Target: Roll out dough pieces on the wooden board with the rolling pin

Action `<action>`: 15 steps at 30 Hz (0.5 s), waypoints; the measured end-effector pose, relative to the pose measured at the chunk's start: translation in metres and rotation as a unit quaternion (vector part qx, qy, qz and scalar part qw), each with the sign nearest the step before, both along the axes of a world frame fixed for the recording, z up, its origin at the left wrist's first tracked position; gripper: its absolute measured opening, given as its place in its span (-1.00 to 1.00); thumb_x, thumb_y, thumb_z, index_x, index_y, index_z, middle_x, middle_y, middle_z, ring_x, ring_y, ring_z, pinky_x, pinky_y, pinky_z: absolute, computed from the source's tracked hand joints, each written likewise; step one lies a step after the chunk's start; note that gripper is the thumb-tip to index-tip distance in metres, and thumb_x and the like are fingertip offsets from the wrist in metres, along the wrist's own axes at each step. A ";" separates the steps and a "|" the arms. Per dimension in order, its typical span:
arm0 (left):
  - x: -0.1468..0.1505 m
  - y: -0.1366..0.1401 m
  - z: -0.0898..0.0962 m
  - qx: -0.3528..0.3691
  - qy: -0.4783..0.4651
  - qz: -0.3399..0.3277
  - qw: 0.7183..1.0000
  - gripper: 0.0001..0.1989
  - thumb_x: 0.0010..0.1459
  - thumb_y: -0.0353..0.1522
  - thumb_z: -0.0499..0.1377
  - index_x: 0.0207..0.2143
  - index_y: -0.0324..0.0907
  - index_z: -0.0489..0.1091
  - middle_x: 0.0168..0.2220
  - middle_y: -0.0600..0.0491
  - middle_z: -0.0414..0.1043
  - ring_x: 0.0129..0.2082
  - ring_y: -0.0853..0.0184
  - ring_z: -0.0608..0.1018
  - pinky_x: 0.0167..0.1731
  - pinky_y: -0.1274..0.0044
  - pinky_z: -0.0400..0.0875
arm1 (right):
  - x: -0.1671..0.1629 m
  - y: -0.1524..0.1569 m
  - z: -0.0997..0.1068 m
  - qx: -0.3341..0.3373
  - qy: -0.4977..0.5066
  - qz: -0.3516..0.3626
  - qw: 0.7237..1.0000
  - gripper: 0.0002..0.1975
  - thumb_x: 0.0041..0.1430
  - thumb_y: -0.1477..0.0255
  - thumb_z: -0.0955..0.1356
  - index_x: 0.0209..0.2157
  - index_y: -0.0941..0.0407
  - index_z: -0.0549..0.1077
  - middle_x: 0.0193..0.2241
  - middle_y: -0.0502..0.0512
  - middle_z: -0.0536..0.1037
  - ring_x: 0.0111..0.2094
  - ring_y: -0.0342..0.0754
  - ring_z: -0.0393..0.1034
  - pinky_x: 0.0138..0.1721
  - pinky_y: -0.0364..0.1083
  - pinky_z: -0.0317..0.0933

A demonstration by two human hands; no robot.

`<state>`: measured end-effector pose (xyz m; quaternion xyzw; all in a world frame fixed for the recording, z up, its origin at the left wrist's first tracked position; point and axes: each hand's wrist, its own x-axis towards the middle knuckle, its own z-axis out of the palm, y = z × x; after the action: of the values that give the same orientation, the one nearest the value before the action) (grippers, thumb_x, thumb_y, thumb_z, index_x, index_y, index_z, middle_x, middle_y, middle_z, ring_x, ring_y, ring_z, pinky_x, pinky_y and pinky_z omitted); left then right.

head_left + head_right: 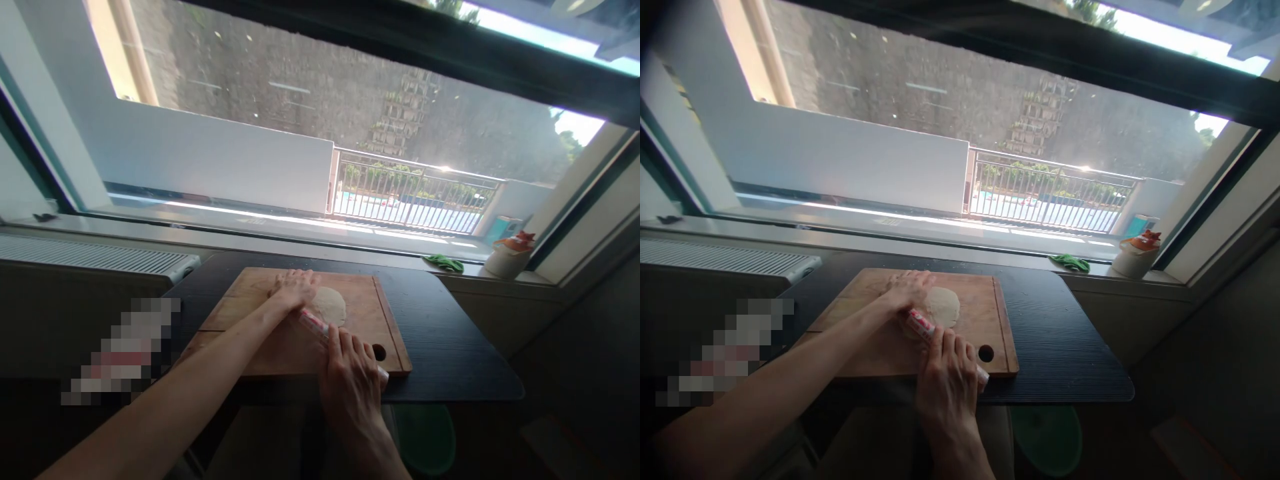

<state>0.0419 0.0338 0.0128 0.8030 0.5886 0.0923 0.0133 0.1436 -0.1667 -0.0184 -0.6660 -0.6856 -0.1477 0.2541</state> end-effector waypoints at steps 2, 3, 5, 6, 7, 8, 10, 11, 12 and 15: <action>-0.008 -0.007 0.001 -0.003 0.004 -0.003 1.000 -0.57 0.24 -0.13 -0.18 -0.08 -0.07 0.36 0.01 -0.05 0.40 0.03 0.14 0.36 0.02 0.23 0.16 | -0.004 -0.004 -0.002 0.011 0.003 0.009 1.000 -0.61 0.25 0.45 0.18 0.11 0.12 0.23 -0.12 0.19 0.41 -0.13 0.06 0.29 -0.07 0.05 0.12; -0.012 -0.012 0.001 -0.006 0.009 0.000 1.000 -0.60 0.24 -0.15 -0.15 -0.09 -0.06 0.37 0.00 -0.04 0.41 0.03 0.15 0.37 0.02 0.25 0.16 | -0.006 -0.005 -0.003 0.016 0.004 0.011 1.000 -0.60 0.24 0.46 0.18 0.12 0.14 0.22 -0.09 0.20 0.40 -0.10 0.07 0.28 -0.04 0.07 0.12; -0.021 -0.023 0.003 -0.010 0.019 0.010 1.000 -0.64 0.23 -0.17 -0.11 -0.11 -0.05 0.39 -0.05 -0.04 0.44 0.00 0.16 0.39 0.01 0.27 0.18 | -0.010 -0.009 -0.005 0.026 0.010 0.012 1.000 -0.60 0.24 0.47 0.18 0.11 0.14 0.23 -0.05 0.22 0.38 -0.06 0.09 0.26 0.00 0.10 0.11; -0.025 -0.029 0.003 -0.010 0.021 0.015 1.000 -0.64 0.23 -0.17 -0.10 -0.12 -0.06 0.40 -0.06 -0.05 0.44 -0.01 0.15 0.40 0.00 0.27 0.19 | -0.012 -0.011 -0.006 0.031 0.013 0.011 0.999 -0.60 0.24 0.47 0.18 0.11 0.13 0.24 -0.04 0.22 0.38 -0.04 0.10 0.25 0.01 0.11 0.10; -0.029 -0.034 0.004 -0.006 0.021 0.018 1.000 -0.64 0.22 -0.17 -0.09 -0.12 -0.06 0.41 -0.07 -0.06 0.45 -0.02 0.14 0.40 0.00 0.26 0.20 | -0.014 -0.012 -0.006 0.035 0.017 0.011 0.999 -0.60 0.23 0.47 0.18 0.11 0.13 0.25 -0.03 0.23 0.38 -0.03 0.10 0.25 0.02 0.11 0.10; -0.032 -0.039 0.005 0.000 0.022 0.017 1.000 -0.64 0.22 -0.17 -0.07 -0.11 -0.07 0.41 -0.06 -0.07 0.44 -0.01 0.13 0.40 0.00 0.26 0.20 | -0.015 -0.014 -0.007 0.039 0.019 0.013 0.999 -0.60 0.23 0.47 0.19 0.11 0.12 0.25 -0.02 0.23 0.37 -0.02 0.10 0.24 0.03 0.12 0.10; -0.035 -0.047 0.007 0.012 0.022 0.019 1.000 -0.66 0.21 -0.17 -0.04 -0.09 -0.07 0.40 -0.05 -0.06 0.43 -0.01 0.13 0.39 0.01 0.24 0.21 | -0.018 -0.017 -0.008 0.045 0.022 0.015 0.999 -0.58 0.21 0.46 0.21 0.12 0.13 0.25 -0.01 0.24 0.37 0.00 0.11 0.23 0.05 0.13 0.09; -0.034 -0.049 0.008 0.015 0.019 0.024 0.999 -0.67 0.21 -0.17 -0.02 -0.09 -0.07 0.40 -0.05 -0.05 0.43 0.00 0.14 0.39 0.01 0.25 0.23 | -0.018 -0.017 -0.009 0.046 0.022 0.015 0.999 -0.57 0.21 0.45 0.21 0.12 0.14 0.24 0.00 0.25 0.36 0.01 0.12 0.23 0.06 0.13 0.08; -0.033 -0.050 0.010 0.016 0.014 0.031 0.999 -0.68 0.21 -0.18 0.00 -0.09 -0.07 0.40 -0.05 -0.05 0.42 -0.01 0.15 0.40 0.00 0.26 0.25 | -0.018 -0.017 -0.009 0.046 0.020 0.016 0.999 -0.56 0.20 0.44 0.22 0.12 0.15 0.24 0.01 0.26 0.36 0.02 0.12 0.22 0.06 0.13 0.08; -0.026 -0.046 0.017 0.011 -0.001 0.045 0.999 -0.68 0.21 -0.21 0.07 -0.05 -0.15 0.35 -0.03 -0.05 0.37 -0.06 0.23 0.43 -0.07 0.29 0.36 | -0.016 -0.014 -0.007 0.047 0.018 0.016 0.999 -0.57 0.20 0.41 0.22 0.11 0.15 0.26 -0.02 0.26 0.38 -0.02 0.12 0.25 0.02 0.11 0.10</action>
<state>0.0155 -0.0118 0.0296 0.7760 0.6227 0.1005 0.0010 0.1279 -0.1811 -0.0253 -0.6447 -0.6837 -0.1636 0.3001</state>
